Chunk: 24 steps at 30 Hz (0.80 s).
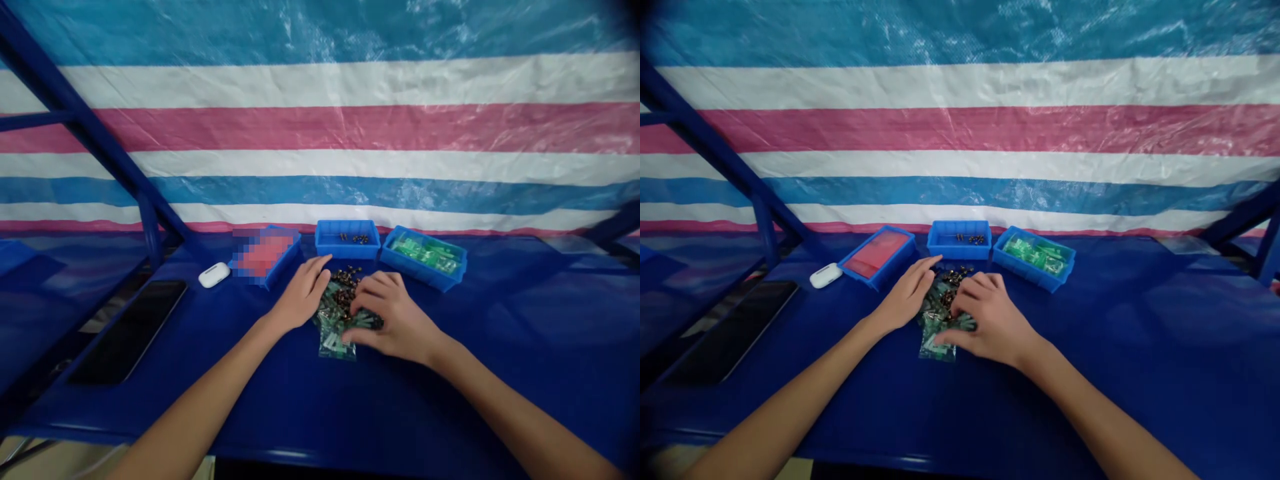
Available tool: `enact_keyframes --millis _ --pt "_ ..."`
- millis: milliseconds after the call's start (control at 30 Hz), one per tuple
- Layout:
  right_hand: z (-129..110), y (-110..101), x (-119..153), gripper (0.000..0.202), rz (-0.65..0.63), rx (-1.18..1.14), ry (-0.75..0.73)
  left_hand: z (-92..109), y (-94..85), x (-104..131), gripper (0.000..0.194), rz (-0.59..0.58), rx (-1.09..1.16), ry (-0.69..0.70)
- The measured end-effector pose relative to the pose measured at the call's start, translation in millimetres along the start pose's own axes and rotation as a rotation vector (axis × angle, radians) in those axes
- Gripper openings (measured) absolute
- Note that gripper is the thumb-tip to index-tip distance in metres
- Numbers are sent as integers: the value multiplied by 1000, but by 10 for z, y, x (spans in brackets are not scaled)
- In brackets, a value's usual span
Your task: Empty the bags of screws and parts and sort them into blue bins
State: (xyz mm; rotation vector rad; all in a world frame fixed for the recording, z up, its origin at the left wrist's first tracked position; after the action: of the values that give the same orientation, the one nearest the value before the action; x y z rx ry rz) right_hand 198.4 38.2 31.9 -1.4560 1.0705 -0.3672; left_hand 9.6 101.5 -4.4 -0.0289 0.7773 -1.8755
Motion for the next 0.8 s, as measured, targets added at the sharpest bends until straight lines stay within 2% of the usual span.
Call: enact_keyframes --millis 67,133,200,300,467,600,700,800 --pt "-120 50 23 55 -64 101 -88 -25 -9 -7 44 49 12 -2" --pt "-183 119 42 61 -102 174 -107 -25 -16 -9 43 73 12 8" --pt "-198 174 55 58 -140 194 -92 -8 -21 -8 42 84 4 20" --pt "-191 197 63 47 -177 108 -74 24 -25 -4 41 87 -6 32" --pt "-144 144 40 26 -191 -181 20 30 -19 0 40 51 -10 7" --pt "8 102 3 30 -277 -644 231 84 -61 -4 38 112 -15 52" --pt "135 69 -23 35 -178 -929 406 200 -112 4 34 172 -12 117" --pt "184 76 -33 37 -106 -1027 503 305 -109 22 29 91 77 124"
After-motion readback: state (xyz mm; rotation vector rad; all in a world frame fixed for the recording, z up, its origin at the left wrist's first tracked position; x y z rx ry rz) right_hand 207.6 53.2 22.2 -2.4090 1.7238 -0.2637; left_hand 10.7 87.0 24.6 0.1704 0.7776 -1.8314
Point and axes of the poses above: each hand's wrist, its own x-axis away from the middle knuckle, its own y-axis out of the palm, z = x × y, the point moved 2 cm from there along -x, towards the middle knuckle, and after that the axes turned 12 degrees about x, right-handed, at the moved point
